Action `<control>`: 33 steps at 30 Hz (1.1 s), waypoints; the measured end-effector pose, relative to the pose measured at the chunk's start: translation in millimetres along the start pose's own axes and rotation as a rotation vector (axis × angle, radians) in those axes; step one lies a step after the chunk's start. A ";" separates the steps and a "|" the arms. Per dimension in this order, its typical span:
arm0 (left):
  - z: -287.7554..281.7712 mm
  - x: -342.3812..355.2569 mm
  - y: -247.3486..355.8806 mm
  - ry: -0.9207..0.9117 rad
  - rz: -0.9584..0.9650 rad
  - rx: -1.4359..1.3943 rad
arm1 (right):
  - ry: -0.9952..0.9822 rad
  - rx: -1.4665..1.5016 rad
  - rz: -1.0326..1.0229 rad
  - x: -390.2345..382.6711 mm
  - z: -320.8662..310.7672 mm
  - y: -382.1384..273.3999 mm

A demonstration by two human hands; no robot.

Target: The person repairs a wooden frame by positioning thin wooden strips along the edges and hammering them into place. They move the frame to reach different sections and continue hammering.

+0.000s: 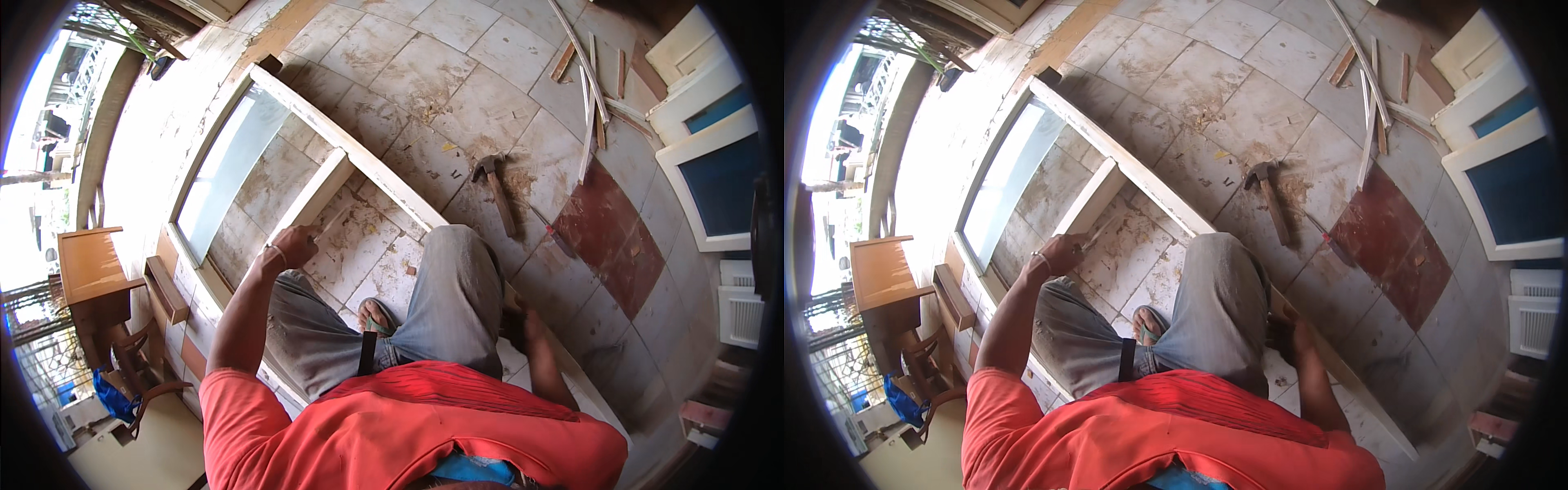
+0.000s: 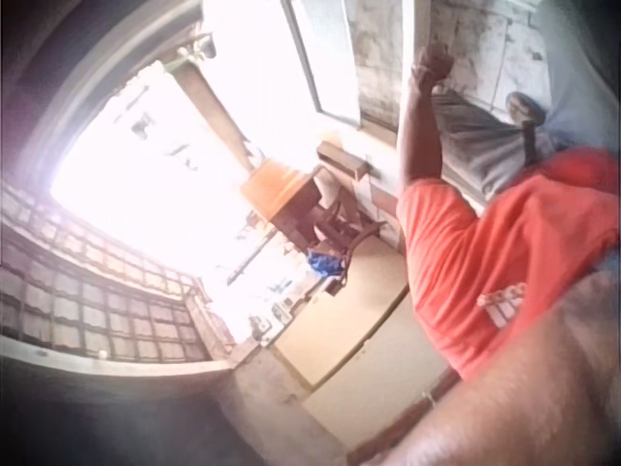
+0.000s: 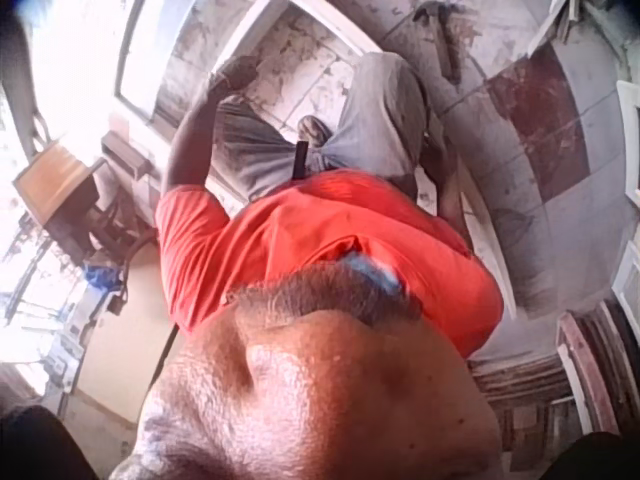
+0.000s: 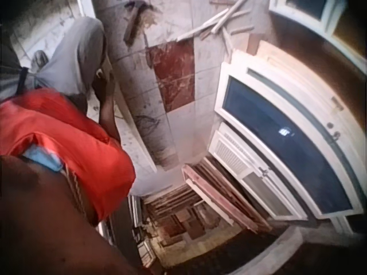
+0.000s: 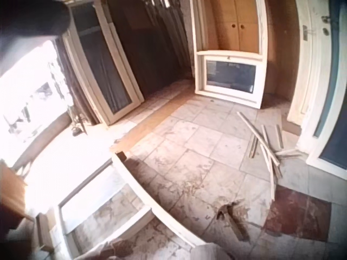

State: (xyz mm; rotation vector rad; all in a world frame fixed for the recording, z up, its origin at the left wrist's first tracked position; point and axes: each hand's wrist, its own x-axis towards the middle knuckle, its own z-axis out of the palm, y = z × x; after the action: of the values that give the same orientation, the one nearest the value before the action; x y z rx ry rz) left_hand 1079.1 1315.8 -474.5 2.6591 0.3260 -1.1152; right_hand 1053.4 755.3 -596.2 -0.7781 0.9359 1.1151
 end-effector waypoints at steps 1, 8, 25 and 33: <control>-10.1 -20.2 2.8 0.075 -0.016 -0.219 | 0.137 -0.241 -0.198 -12.6 17.7 -28.2; -35.1 -88.9 -4.6 0.436 0.119 -1.559 | 0.521 -1.364 -1.082 134.8 55.4 -158.4; -97.4 -25.2 -150.7 1.175 0.141 -1.163 | 0.974 -1.468 -0.772 200.1 147.3 -240.3; -164.1 109.6 -225.8 1.014 0.230 -1.347 | 0.612 -1.478 -1.202 63.1 369.6 -170.8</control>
State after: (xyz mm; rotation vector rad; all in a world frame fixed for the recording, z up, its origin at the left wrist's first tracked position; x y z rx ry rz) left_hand 1197.1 1591.4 -471.8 1.6419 0.6047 0.5421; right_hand 1309.6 1060.4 -491.3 -2.5214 -0.2242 0.2523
